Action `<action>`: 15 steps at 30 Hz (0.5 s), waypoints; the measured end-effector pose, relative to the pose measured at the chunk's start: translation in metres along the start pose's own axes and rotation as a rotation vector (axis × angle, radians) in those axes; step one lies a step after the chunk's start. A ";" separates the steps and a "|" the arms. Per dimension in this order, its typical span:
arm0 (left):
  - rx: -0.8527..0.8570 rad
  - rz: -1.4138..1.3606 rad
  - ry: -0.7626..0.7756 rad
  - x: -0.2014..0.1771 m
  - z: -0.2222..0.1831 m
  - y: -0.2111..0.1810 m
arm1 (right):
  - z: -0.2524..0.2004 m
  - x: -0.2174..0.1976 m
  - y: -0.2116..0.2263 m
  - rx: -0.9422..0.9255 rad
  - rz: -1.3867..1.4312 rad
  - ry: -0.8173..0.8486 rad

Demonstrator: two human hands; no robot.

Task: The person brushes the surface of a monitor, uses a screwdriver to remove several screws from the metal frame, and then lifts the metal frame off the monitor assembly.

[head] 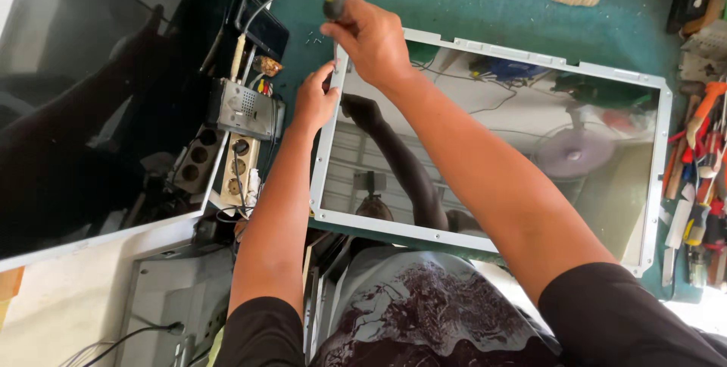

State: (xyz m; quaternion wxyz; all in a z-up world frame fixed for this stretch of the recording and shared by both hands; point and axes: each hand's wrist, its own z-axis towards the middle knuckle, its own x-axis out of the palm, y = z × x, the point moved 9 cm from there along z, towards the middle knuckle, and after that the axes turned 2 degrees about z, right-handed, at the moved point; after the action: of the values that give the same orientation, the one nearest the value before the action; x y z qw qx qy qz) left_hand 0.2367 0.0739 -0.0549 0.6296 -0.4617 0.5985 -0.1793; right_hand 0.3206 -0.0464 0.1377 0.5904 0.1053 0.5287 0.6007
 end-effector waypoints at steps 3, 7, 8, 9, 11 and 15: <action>0.268 0.005 -0.157 -0.018 0.003 -0.037 | 0.005 0.002 0.001 0.006 0.005 0.027; 0.401 -0.066 -0.268 -0.045 0.004 -0.075 | 0.012 0.008 0.011 -0.074 0.119 0.160; 0.431 -0.015 -0.249 -0.051 0.002 -0.085 | 0.012 0.009 0.017 -0.117 0.177 0.189; 0.436 -0.011 -0.251 -0.049 0.006 -0.087 | 0.013 0.010 0.016 -0.122 0.178 0.185; 0.431 0.092 -0.574 -0.072 0.006 -0.089 | 0.015 0.012 0.018 -0.168 0.047 0.148; 0.288 0.135 -0.557 -0.068 0.011 -0.087 | 0.013 0.008 0.016 -0.131 0.063 0.070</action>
State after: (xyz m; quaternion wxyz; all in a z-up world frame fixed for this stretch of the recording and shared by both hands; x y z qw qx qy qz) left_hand 0.2602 0.0863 0.0530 0.8386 -0.3583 0.4011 -0.0866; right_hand 0.3179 -0.0292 0.1513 0.5579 0.0620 0.5050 0.6557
